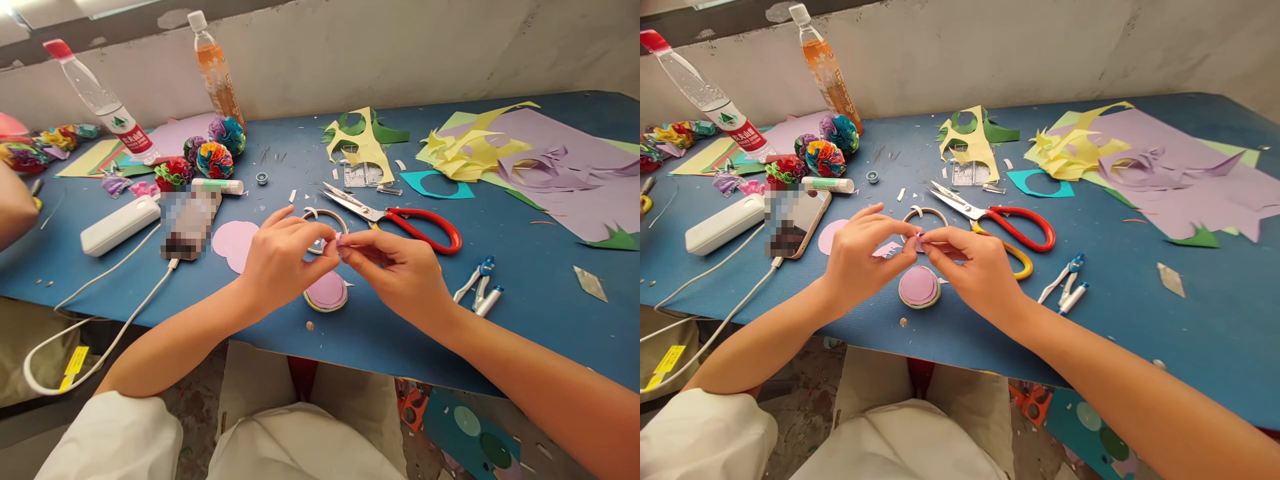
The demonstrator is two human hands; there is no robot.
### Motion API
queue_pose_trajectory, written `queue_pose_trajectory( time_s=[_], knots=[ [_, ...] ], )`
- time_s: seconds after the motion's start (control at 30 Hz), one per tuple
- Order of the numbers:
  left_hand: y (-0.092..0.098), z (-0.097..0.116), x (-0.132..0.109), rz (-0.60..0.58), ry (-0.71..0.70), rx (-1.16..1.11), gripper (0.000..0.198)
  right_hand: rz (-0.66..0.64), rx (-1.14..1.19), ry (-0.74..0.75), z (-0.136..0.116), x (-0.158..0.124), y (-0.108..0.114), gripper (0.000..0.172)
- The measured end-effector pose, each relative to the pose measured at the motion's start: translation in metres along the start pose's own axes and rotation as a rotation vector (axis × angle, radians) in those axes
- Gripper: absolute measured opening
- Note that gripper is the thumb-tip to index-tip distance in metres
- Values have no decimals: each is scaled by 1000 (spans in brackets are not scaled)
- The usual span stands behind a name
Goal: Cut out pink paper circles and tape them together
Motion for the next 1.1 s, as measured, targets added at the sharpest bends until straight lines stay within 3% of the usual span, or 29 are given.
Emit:
queue_pose_trajectory(
  time_s=[0.2, 0.37, 0.5, 0.63, 0.77, 1.1],
  knots=[
    [-5, -14, 3, -102, 166, -322, 7, 40, 268, -97, 11, 4, 3, 6],
    [-6, -20, 3, -89, 244, -470, 5, 119, 435, -152, 24, 5, 10, 10],
    [1, -19, 3, -38, 218, -478, 7, 131, 305, -137, 17, 2, 13, 8],
    [1, -15, 3, -47, 153, -441, 21, 120, 76, -73, 1, -3, 11, 6],
    [-1, -19, 3, -54, 166, -425, 14, 133, 54, -64, -2, -5, 10, 7],
    [0, -33, 7, -105, 296, -600, 15, 217, 561, -256, 32, 4, 18, 14]
  ],
)
Point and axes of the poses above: each hand's wrist, its own x-axis towards the middle knuckle, its own y-axis out of the back of the hand, z = x × y, the point moved 8 cm from there along x, towards the middle knuckle, and after that the axes turned 14 degrees about -z, right-handed, at the moved point
